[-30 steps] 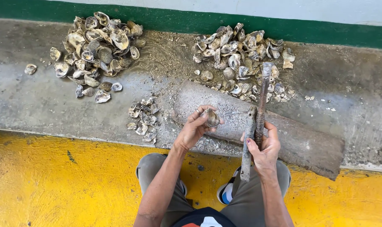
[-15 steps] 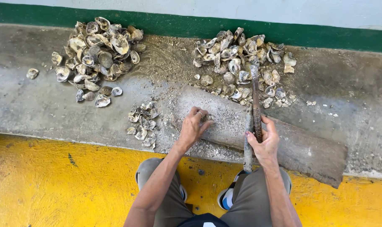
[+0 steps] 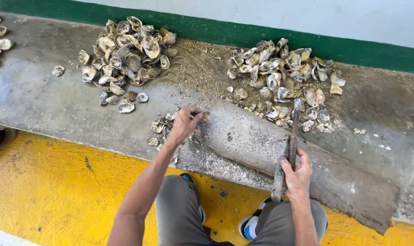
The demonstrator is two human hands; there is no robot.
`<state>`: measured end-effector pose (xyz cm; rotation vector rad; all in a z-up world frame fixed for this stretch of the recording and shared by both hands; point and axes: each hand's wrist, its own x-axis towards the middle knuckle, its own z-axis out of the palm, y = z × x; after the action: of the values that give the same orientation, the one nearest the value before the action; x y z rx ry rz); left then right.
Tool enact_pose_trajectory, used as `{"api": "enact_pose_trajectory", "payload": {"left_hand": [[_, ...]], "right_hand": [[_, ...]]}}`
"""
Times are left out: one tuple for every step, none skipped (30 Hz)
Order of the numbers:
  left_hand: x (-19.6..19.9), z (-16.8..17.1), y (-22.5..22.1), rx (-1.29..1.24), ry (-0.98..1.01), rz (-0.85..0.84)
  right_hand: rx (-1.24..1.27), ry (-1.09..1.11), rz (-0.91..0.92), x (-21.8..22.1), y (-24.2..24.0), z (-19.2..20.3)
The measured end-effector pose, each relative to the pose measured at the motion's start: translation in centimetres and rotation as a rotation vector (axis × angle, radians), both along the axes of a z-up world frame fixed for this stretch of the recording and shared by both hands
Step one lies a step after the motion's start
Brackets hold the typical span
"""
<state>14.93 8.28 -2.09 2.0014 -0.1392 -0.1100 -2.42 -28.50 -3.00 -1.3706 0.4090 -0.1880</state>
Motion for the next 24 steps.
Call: {"api": "enact_pose_trajectory", "payload": {"left_hand": [[1.3, 1.2, 1.2, 0.0, -0.004, 0.003], [2.4, 2.2, 2.2, 0.038, -0.034, 0.049], [3.4, 3.1, 3.3, 0.076, -0.064, 0.095], [4.6, 5.0, 4.5, 0.075, -0.063, 0.088], [5.9, 6.9, 5.7, -0.08, -0.184, 0.147], [7.1, 8.6, 6.8, -0.237, -0.3, 0.202], [7.6, 11.2, 6.5, -0.238, -0.295, 0.192], [8.0, 13.8, 6.1, -0.405, -0.337, 0.366], [8.5, 16.3, 5.7, -0.571, -0.38, 0.539], [9.4, 14.1, 5.4, -0.571, -0.376, 0.534], [10.2, 12.0, 5.1, -0.499, -0.453, 0.506], [11.0, 9.9, 5.0, -0.426, -0.532, 0.478], [10.2, 8.3, 3.4, -0.426, -0.531, 0.476], [9.3, 6.6, 1.7, -0.196, -0.58, 0.338], [8.5, 4.8, 0.0, 0.033, -0.627, 0.198], [8.7, 3.1, -2.0, 0.029, -0.623, 0.198], [8.9, 1.4, -3.9, 0.12, -0.563, 0.132], [9.4, -0.1, -5.9, 0.21, -0.507, 0.064], [9.5, -0.4, -7.4, 0.205, -0.509, 0.061], [9.6, -0.8, -9.0, 0.266, -0.469, 0.02], [9.7, -1.2, -10.7, 0.328, -0.428, -0.023], [9.9, -1.3, -12.1, 0.322, -0.428, -0.023], [10.1, -1.3, -13.4, 0.411, -0.488, -0.077], [10.4, -1.4, -14.6, 0.502, -0.548, -0.13]], "right_hand": [[0.0, -0.004, 0.003, 0.3, 0.0, 0.0], [0.019, -0.01, 0.002, 0.1, 0.0, 0.0], [0.038, -0.016, 0.001, 0.0, 0.0, 0.0], [0.038, -0.015, -0.006, 0.1, 0.2, 0.3], [0.038, 0.017, -0.011, 0.2, 0.3, 0.7], [0.038, 0.051, -0.02, 0.0, 0.5, 0.9], [0.039, 0.054, -0.03, 0.1, 0.5, 1.0], [0.024, 0.044, -0.013, 0.0, 0.5, 1.1], [0.009, 0.034, 0.005, 0.0, 0.5, 1.2], [0.01, 0.037, -0.001, 0.0, 0.6, 1.4], [0.011, 0.038, -0.002, -0.1, 0.8, 1.7], [0.013, 0.038, -0.001, 0.0, 1.0, 2.0], [0.014, 0.039, -0.003, 0.1, 1.1, 2.0], [0.013, 0.039, -0.005, 0.1, 1.2, 2.1], [0.012, 0.038, -0.007, 0.1, 1.2, 2.2], [0.008, 0.042, -0.009, 0.0, 1.2, 2.1], [-0.002, 0.036, -0.005, -0.1, 1.1, 1.9], [-0.01, 0.026, -0.002, 0.0, 1.1, 1.8], [-0.014, 0.025, -0.007, 0.1, 1.2, 1.6], [-0.04, 0.015, -0.001, 0.1, 1.2, 1.5], [-0.065, 0.006, 0.006, 0.1, 1.2, 1.3], [-0.07, 0.007, 0.004, 0.1, 1.3, 1.4], [-0.077, -0.016, 0.017, 0.2, 1.4, 1.5], [-0.082, -0.038, 0.03, 0.3, 1.6, 1.6]]}}
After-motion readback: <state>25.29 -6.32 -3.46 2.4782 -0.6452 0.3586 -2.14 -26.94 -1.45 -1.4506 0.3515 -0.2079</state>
